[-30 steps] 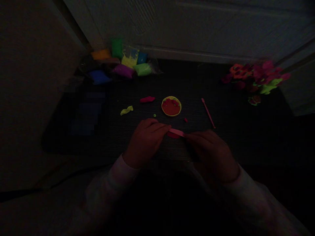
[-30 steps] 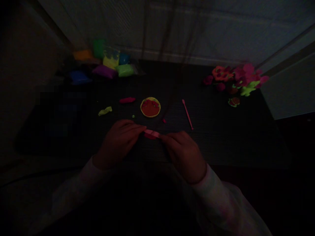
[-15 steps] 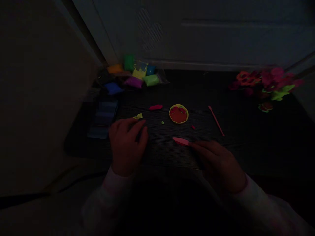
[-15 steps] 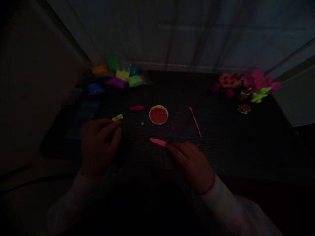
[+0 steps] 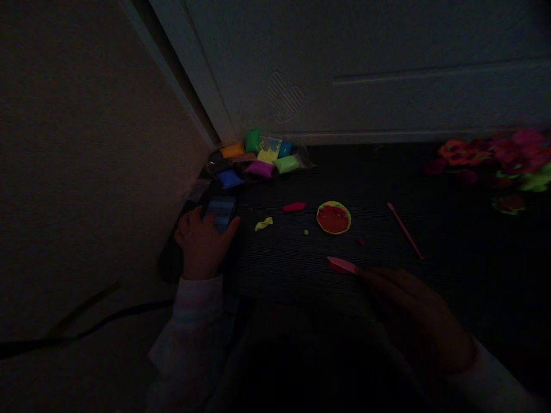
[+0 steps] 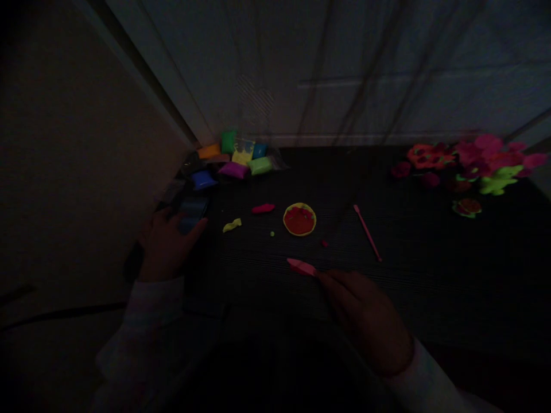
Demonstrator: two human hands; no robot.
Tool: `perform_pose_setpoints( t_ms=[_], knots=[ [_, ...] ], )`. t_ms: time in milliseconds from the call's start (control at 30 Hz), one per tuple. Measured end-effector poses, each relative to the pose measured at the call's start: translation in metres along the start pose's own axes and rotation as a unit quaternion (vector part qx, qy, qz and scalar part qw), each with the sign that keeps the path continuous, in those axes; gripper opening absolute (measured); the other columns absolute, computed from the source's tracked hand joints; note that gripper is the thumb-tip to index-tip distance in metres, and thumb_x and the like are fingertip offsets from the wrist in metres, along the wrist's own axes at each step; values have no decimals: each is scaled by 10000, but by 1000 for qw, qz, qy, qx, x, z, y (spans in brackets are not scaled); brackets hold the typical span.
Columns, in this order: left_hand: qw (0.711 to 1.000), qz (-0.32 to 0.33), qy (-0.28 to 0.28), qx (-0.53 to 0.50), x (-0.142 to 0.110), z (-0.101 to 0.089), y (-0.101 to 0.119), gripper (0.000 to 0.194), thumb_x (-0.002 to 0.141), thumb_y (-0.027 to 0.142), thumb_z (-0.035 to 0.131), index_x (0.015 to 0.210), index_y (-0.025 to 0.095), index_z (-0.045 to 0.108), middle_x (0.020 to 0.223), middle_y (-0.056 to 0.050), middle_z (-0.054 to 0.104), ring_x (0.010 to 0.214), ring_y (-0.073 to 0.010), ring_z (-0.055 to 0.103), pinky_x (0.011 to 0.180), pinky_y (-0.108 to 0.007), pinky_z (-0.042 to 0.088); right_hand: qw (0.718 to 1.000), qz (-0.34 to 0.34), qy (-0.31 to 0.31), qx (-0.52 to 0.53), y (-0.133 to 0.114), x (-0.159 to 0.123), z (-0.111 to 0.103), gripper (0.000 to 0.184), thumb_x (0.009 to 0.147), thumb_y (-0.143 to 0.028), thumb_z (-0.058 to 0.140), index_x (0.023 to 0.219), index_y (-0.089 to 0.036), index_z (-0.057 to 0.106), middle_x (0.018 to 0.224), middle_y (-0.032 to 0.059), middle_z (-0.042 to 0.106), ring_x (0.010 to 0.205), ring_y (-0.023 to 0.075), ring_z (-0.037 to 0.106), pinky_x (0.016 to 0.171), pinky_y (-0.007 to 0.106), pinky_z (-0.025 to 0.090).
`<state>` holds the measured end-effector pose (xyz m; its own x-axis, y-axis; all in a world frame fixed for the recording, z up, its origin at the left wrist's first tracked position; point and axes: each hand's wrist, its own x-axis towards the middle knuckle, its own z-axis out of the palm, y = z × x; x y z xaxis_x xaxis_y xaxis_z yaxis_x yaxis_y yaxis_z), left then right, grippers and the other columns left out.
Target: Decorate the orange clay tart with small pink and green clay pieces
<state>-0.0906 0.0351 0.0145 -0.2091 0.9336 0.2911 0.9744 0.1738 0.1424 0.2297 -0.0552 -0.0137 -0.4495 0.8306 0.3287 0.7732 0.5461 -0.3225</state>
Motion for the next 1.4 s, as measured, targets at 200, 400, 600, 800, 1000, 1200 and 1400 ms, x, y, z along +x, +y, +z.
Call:
perform_pose_setpoints(
  t_ms=[200,400,600,800,1000,1200,1400],
  knots=[
    [997,76,2,-33,-5,2,17,470,739,483,502,1066,153,572,1224,-186,442,1142,-381,360,886,-566,310,1000,-3,16,-13,-3,0,0,285,832,-168,414,1089,-172,535,931,81,628,766,153,580,630,281,503],
    [955,249,-15,-162,-49,-11,63,293,794,287,494,1061,188,564,1155,-102,503,1111,-271,396,921,-467,322,998,16,-12,-59,-7,1,-2,311,829,-148,409,1111,-173,538,945,78,630,748,156,556,632,291,478],
    [910,349,-95,-202,-80,-12,93,294,801,185,461,1076,211,563,1076,-63,569,1041,-236,422,903,-460,316,996,3,-38,-80,-10,3,-4,319,824,-135,391,1094,-158,560,956,85,629,729,163,531,631,310,455],
    [904,371,-118,-176,-85,-2,97,298,781,159,471,1057,206,573,1026,-46,605,1000,-231,446,905,-474,300,994,-4,-63,-92,-10,5,-6,314,816,-129,409,1091,-157,559,951,78,620,737,165,515,650,304,432],
    [904,384,-100,-158,-87,-1,98,301,762,156,495,1047,200,580,994,-47,617,955,-226,470,878,-474,318,989,4,-78,-127,-15,8,-7,325,799,-144,445,1101,-187,559,952,71,610,737,168,500,658,305,398],
    [901,411,-64,-124,-90,-1,99,281,775,190,493,1043,177,578,991,-43,622,937,-224,466,865,-453,319,986,19,-65,-155,-24,12,-6,347,789,-216,485,1131,-233,543,919,54,612,706,168,470,628,309,355],
    [895,435,-46,-92,-90,-2,99,255,813,213,453,1030,168,579,996,-24,622,930,-218,456,856,-433,314,985,19,-65,-158,-26,14,-5,303,801,-218,463,1083,-214,573,941,41,624,727,181,451,620,331,318]
  ],
)
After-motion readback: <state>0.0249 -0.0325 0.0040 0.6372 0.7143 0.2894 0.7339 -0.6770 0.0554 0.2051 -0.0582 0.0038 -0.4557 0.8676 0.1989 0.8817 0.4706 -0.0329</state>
